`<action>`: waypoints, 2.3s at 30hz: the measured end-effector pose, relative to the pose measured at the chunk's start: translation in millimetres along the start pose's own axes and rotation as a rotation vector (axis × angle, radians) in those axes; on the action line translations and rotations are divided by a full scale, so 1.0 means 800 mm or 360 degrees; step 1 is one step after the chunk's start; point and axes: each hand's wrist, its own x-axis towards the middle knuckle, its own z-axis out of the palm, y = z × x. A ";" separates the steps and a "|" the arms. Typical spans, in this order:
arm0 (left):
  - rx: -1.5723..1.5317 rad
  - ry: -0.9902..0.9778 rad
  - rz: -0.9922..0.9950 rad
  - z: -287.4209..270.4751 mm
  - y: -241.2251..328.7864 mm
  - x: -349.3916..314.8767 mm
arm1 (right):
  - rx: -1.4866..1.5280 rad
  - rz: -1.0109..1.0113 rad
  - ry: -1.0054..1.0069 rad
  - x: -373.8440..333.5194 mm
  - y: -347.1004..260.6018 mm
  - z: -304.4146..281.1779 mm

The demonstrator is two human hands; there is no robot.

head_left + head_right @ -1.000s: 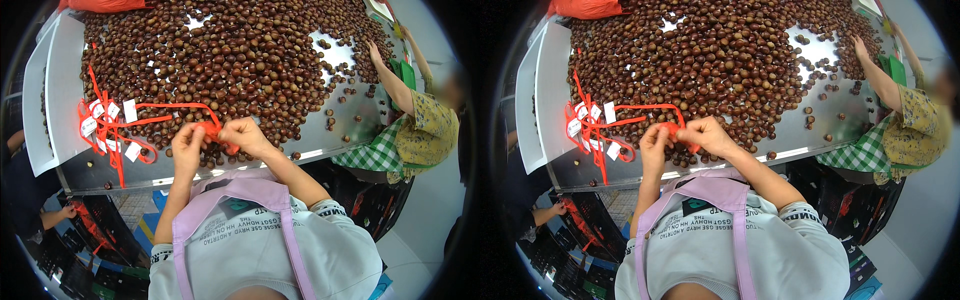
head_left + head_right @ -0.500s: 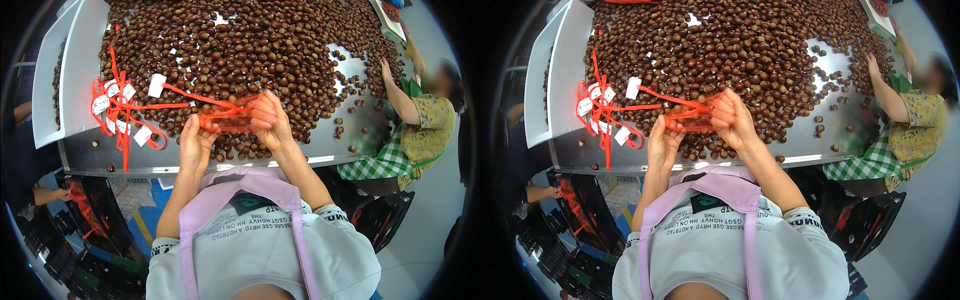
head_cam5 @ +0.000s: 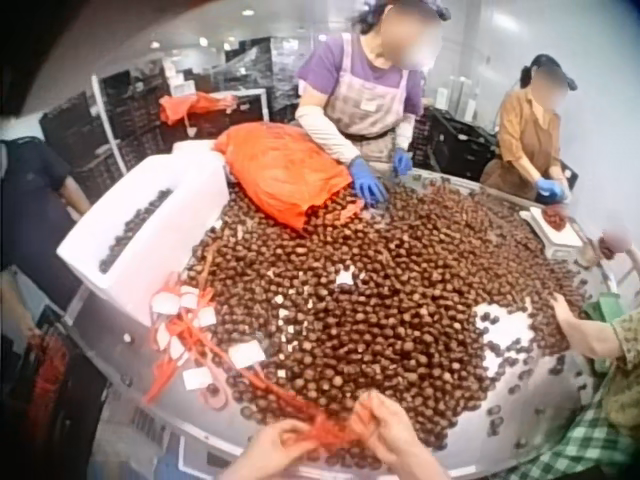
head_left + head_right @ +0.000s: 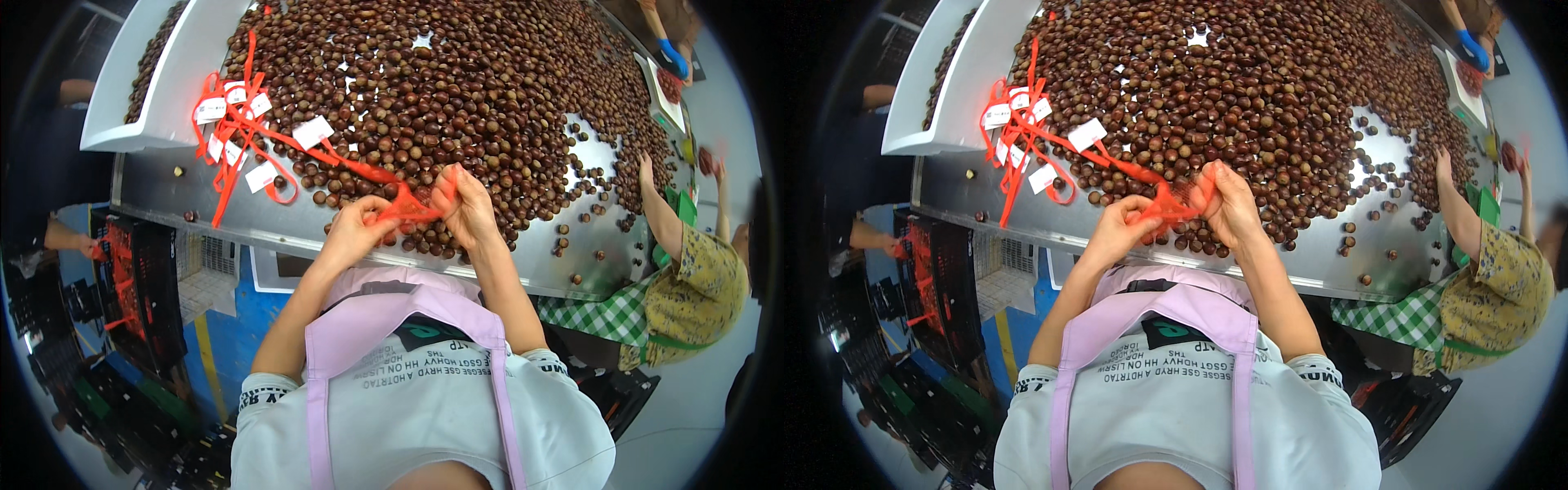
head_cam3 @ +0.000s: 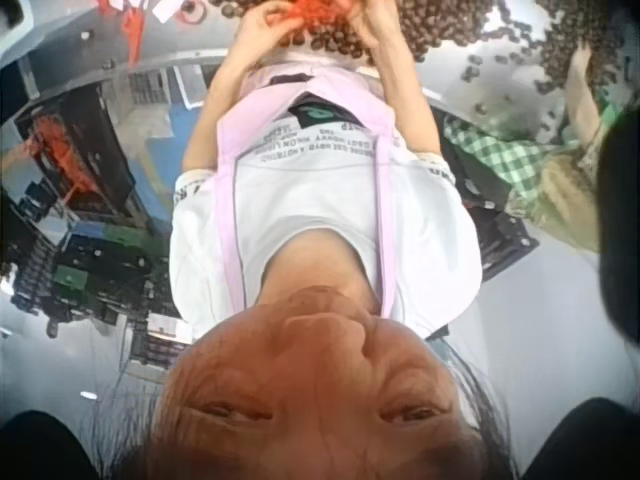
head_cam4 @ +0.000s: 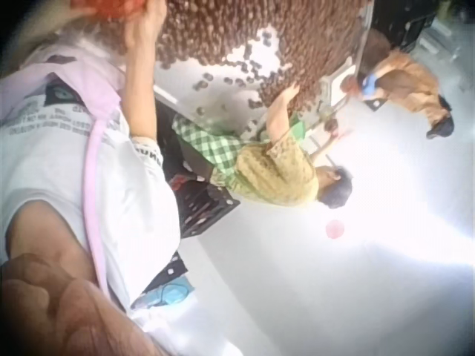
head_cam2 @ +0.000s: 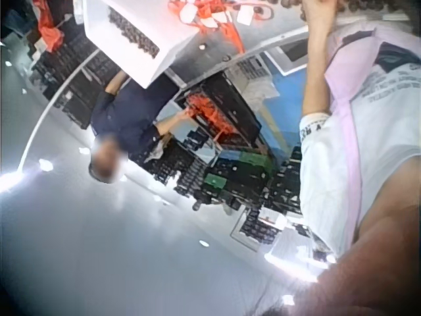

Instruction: The person scoops chestnuts from a large pile on a metal table into red mesh bags. They then tie the bags closed with red ribbons and place them aside. The person occasionally spreads the chestnuts on the table to access more.

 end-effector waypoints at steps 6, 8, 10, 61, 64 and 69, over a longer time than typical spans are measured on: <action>-0.0343 0.0132 0.0086 0.023 0.000 -0.009 | -0.0720 -0.0168 0.0019 -0.023 0.008 -0.014; -0.0780 0.0137 0.0092 0.060 0.012 -0.020 | -0.0593 -0.0063 0.0081 -0.034 -0.009 -0.018; -0.1242 0.0078 0.0079 0.081 -0.003 -0.020 | -0.0776 -0.0071 -0.0066 -0.051 -0.016 -0.025; -0.1118 0.0076 0.0054 0.183 -0.053 -0.060 | -0.0963 0.0450 -0.0153 -0.094 -0.104 -0.128; -0.1165 -0.0011 0.0054 0.189 -0.054 -0.052 | -0.1359 0.0420 -0.0499 -0.116 -0.113 -0.127; -0.0773 0.0206 0.0070 0.221 -0.046 -0.045 | -0.1155 0.0435 -0.0131 -0.118 -0.115 -0.136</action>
